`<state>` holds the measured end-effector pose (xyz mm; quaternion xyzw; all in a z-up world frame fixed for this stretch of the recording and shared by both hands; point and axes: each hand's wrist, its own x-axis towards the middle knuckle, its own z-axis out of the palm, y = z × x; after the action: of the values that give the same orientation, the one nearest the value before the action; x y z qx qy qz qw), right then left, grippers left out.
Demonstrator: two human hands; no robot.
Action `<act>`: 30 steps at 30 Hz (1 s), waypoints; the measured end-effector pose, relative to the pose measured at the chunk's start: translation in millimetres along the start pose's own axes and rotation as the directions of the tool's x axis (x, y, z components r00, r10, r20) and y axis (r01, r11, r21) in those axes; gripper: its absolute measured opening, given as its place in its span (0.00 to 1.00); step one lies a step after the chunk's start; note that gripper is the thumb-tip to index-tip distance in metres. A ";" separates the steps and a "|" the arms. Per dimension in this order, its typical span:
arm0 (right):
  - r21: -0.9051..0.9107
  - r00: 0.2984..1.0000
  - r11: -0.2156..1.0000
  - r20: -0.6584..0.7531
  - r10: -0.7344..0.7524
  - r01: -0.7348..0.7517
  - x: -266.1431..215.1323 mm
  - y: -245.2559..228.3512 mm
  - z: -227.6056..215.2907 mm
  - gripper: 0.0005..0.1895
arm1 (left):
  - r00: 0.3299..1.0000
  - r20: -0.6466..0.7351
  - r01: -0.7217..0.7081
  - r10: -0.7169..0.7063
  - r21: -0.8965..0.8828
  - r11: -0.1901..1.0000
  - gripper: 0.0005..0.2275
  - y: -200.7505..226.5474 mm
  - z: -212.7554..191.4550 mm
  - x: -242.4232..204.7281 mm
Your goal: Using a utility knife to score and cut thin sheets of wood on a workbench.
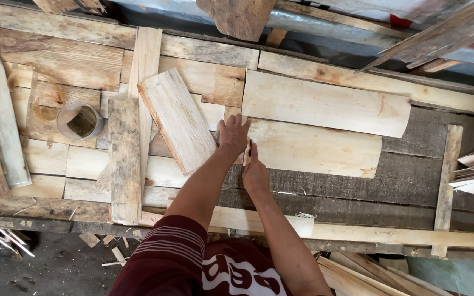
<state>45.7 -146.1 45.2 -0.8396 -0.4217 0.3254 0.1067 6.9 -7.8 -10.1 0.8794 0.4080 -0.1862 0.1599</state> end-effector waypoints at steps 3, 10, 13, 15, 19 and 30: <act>-0.016 0.999 1.000 -0.041 -0.016 0.015 2.0 9.9 10.6 0.38 | 1.000 -0.001 0.002 -0.002 -0.013 1.000 0.32 0.5 -1.2 0.0; -0.031 0.997 0.999 -0.070 -0.030 0.028 -8.2 18.5 20.5 0.36 | 1.000 -0.025 0.005 -0.005 0.008 1.000 0.32 1.6 2.2 0.7; -0.031 0.999 0.999 -0.037 -0.031 0.030 -11.6 17.8 18.5 0.38 | 0.999 -0.035 0.012 -0.012 0.005 1.000 0.32 1.3 -1.5 2.2; 0.023 1.000 1.000 0.009 0.000 0.000 -17.4 15.7 15.8 0.38 | 1.000 0.008 0.011 -0.011 0.010 1.000 0.32 2.8 -0.6 -1.6; -0.002 0.993 0.996 0.078 0.085 -0.085 -22.8 8.7 11.3 0.37 | 1.000 -0.010 0.017 -0.016 0.027 0.999 0.32 2.9 -0.1 0.7; -0.043 1.000 0.999 0.003 0.023 -0.023 -30.6 20.1 23.2 0.40 | 0.998 -0.059 0.009 -0.010 -0.010 1.000 0.31 2.6 0.9 -2.8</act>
<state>30.4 -184.6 32.3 -0.8460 -0.4189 0.3188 0.0844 7.0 -11.6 -9.3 0.8817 0.4176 -0.1590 0.1515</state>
